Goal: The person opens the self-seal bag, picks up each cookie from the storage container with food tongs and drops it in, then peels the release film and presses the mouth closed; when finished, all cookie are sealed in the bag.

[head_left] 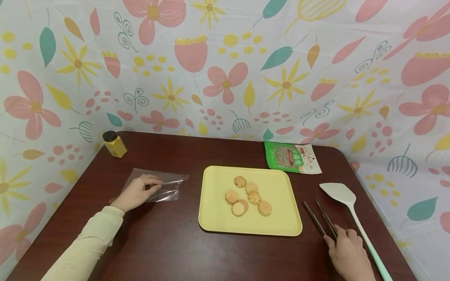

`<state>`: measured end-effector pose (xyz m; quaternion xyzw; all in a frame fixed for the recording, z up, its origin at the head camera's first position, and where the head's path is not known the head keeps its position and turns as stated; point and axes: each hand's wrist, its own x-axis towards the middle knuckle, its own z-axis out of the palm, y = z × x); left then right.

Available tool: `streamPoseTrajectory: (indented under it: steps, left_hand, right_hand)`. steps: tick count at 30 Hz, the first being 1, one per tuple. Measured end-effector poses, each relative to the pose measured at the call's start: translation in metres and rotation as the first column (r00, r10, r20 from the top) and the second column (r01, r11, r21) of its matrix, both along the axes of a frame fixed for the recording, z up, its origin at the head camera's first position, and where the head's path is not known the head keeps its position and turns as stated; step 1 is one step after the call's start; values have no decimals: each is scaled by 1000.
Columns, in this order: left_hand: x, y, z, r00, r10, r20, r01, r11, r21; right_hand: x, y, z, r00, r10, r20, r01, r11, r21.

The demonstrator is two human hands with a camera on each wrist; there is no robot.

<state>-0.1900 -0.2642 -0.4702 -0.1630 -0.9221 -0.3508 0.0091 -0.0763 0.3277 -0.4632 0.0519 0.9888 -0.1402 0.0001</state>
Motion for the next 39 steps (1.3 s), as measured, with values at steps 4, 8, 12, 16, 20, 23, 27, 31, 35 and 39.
streamPoseTrajectory:
  steps: [4, 8, 12, 16, 20, 23, 27, 31, 35, 39]
  left_hand:
    - [1, 1, 1, 1000, 20, -14, -20, 1000, -4]
    - [1, 1, 2, 999, 29, -25, -28, 1000, 8]
    - [1, 1, 3, 997, 29, -68, -28, 1000, 12]
    - [2, 1, 3, 997, 34, -74, -32, 999, 32]
    - [1, 0, 3, 999, 33, -42, -30, 997, 71]
    - [1, -1, 3, 999, 20, -42, -17, 996, 88]
    - [1, -1, 4, 998, 14, -69, -8, 996, 84]
    - [1, 0, 5, 996, 18, -88, -11, 996, 85]
    - [2, 1, 5, 994, 21, -108, -11, 996, 89]
    - [0, 0, 3, 992, 28, -126, -17, 996, 86]
  right_hand:
    - [-1, 0, 0, 1000, -19, 13, 18, 1000, 10]
    - [-2, 1, 0, 997, -50, 53, 50, 999, 7]
    - [-3, 2, 0, 994, -74, 78, 74, 997, 3]
    - [-3, 2, 0, 993, -83, 84, 84, 996, 0]
    - [-2, 2, -1, 994, -84, 75, 84, 996, -3]
    - [-3, 1, 0, 994, -86, 73, 87, 996, -4]
    - [-3, 1, 0, 993, -87, 83, 88, 996, -4]
    - [-3, 2, 1, 990, -87, 111, 88, 996, -3]
    - [-3, 2, 1, 987, -95, 131, 96, 995, -1]
    - [-4, 2, 1, 985, -101, 137, 102, 995, 2]
